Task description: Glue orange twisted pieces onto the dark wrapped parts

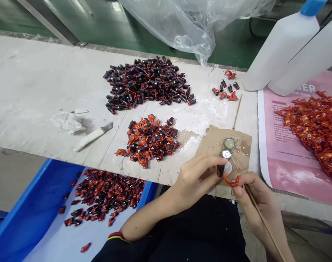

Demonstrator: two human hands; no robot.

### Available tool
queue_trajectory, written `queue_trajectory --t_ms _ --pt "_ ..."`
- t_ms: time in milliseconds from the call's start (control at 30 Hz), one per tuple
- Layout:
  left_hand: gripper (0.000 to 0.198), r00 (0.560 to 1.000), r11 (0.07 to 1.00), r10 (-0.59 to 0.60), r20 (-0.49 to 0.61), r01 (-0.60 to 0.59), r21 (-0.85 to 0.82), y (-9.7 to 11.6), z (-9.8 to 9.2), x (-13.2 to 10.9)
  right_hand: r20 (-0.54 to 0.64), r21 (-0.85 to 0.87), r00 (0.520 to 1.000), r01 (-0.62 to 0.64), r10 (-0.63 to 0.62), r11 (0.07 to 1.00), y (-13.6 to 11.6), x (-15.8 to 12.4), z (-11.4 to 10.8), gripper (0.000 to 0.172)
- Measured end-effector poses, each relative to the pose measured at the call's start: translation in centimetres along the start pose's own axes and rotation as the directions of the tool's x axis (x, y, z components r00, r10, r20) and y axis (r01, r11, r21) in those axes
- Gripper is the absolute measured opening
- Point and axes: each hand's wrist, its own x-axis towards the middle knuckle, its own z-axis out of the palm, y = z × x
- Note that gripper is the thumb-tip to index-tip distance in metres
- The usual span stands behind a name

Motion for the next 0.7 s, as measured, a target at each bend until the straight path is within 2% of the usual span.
queue_trajectory --t_ms 133,300,400,600,700 --pt "0.021 0.993 0.993 0.117 -0.007 -0.117 0.015 0.0 0.2 0.0 0.062 0.004 0.997 -0.041 0.041 0.999 0.8 -0.3 0.5 0.017" --pt "0.031 0.975 0.975 0.220 0.043 -0.218 -0.037 0.1 0.1 0.1 -0.059 0.034 0.992 -0.112 0.114 0.993 1.2 -0.4 1.2 0.023" --pt "0.031 0.977 0.973 0.200 0.069 -0.191 -0.127 0.4 -0.1 0.1 -0.075 0.050 0.991 -0.104 0.108 0.993 1.1 -0.5 1.4 0.022" --pt "0.018 0.994 0.976 0.106 -0.038 -0.111 -0.189 0.5 0.3 0.0 -0.064 -0.028 0.998 -0.009 0.007 1.000 0.9 -0.6 1.5 0.013" --pt "0.020 0.995 0.980 0.086 -0.045 -0.093 -0.176 0.5 0.2 -0.1 -0.053 -0.072 0.998 0.033 -0.037 0.997 1.1 -0.7 1.5 0.009"
